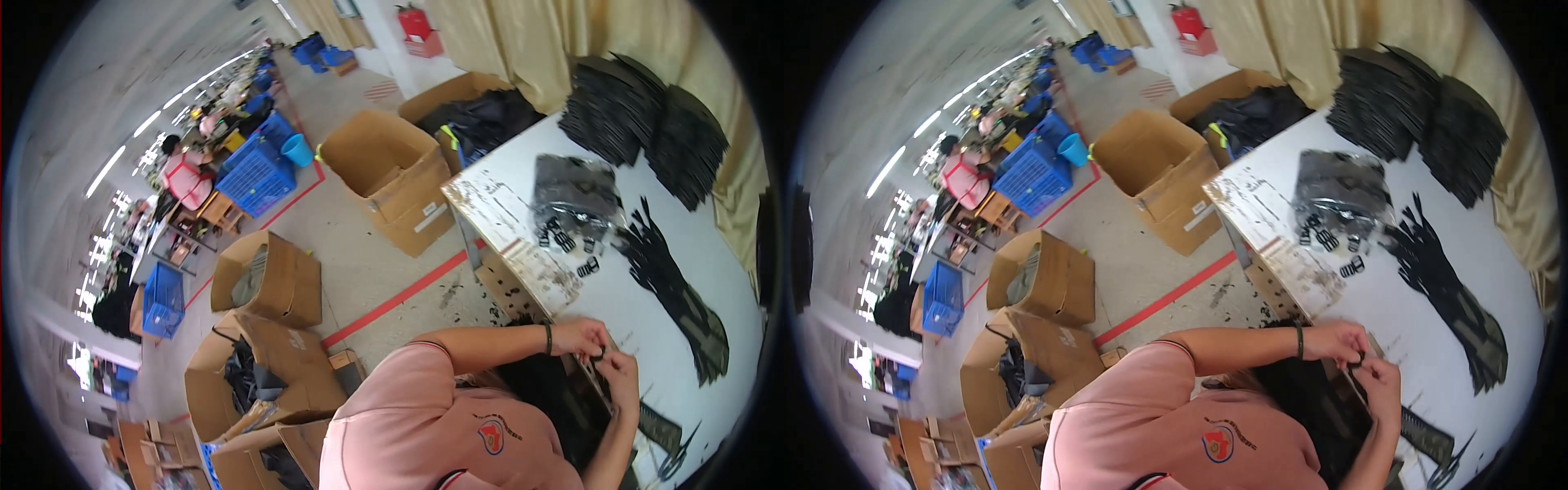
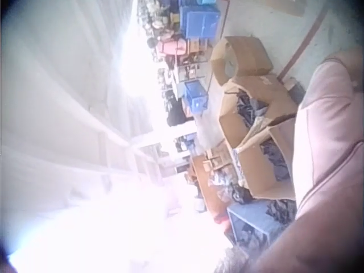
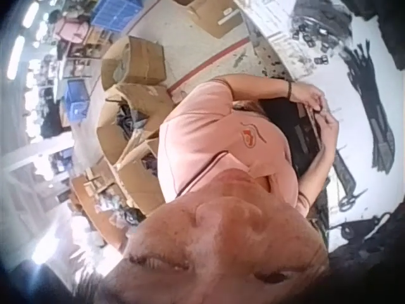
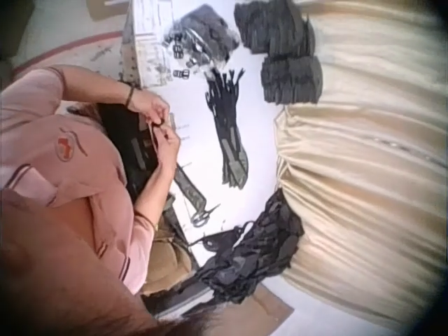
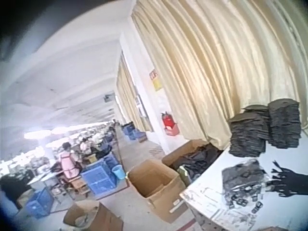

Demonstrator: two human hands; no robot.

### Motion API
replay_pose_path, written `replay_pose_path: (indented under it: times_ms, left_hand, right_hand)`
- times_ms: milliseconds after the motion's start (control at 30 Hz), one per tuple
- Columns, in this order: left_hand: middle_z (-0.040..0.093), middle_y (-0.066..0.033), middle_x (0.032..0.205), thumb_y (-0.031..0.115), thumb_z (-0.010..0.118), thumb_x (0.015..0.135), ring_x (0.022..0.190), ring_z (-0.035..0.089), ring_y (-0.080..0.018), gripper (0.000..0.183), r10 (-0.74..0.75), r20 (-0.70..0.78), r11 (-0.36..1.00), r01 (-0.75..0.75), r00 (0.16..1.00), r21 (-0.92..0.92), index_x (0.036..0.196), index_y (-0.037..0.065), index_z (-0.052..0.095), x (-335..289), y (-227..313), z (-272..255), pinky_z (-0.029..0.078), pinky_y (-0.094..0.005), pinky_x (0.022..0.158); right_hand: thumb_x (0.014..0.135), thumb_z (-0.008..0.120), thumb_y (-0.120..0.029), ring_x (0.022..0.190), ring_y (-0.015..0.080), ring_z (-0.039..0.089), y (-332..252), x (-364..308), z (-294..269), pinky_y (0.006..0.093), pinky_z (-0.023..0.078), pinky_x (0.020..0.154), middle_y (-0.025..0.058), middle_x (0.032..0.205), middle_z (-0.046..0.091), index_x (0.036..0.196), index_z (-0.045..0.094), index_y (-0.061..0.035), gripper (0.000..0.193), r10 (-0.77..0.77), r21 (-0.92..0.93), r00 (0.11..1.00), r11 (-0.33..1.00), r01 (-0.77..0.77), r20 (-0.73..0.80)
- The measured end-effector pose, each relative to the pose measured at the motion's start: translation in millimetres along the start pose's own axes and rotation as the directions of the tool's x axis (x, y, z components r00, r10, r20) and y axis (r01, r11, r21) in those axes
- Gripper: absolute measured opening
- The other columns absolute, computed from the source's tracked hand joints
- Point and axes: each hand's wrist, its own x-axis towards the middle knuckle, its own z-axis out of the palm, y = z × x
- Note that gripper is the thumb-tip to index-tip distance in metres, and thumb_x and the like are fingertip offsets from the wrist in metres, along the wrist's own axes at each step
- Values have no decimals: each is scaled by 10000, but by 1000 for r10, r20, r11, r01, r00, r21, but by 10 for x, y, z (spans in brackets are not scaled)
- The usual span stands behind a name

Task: The recorder is assembling backpack shoulder straps by threading buckles onto webbing.

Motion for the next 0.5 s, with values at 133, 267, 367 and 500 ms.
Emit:
replay_pose_path:
  times_ms: [133, 267, 367, 500]
  left_hand:
    - [595, -56, 821, 4, 606, 829, 613, 576, -108, 183, -26, 75, 988, 14, 997, 155, 999, 35, 543, -61, 131, 18, 480, -231, 547]
    - [583, -57, 806, -4, 591, 840, 605, 569, -106, 162, 41, -6, 998, -41, 999, 55, 992, 27, 545, -34, 108, -56, 483, -232, 551]
    - [578, -71, 748, -18, 580, 834, 562, 585, -134, 179, 28, -50, 998, -31, 998, -61, 999, 19, 520, -34, 128, -45, 481, -245, 519]
    - [584, -57, 819, 21, 589, 858, 610, 572, -121, 161, 2, 6, 999, -2, 1000, -44, 1010, 32, 538, -40, 118, -63, 491, -241, 570]
  right_hand:
    - [771, 611, -5, 600, 54, 431, 10, 26, 88, 222, 346, 539, -47, 612, 477, 735, 609, -2, 36, 69, 85, 998, 994, -69, 5]
    - [796, 583, 5, 650, 87, 466, -283, -5, 174, 240, 375, 581, 26, 731, 527, 810, 592, 36, 35, -143, -141, 986, 981, 130, -90]
    - [813, 575, 2, 686, 87, 477, -282, -8, 174, 236, 382, 606, 37, 791, 535, 850, 584, 32, 48, -231, -170, 968, 962, 213, -98]
    - [858, 555, -17, 685, 71, 485, -106, -26, 198, 215, 394, 613, 14, 779, 541, 881, 578, 23, 51, -160, -6, 977, 987, 161, -139]
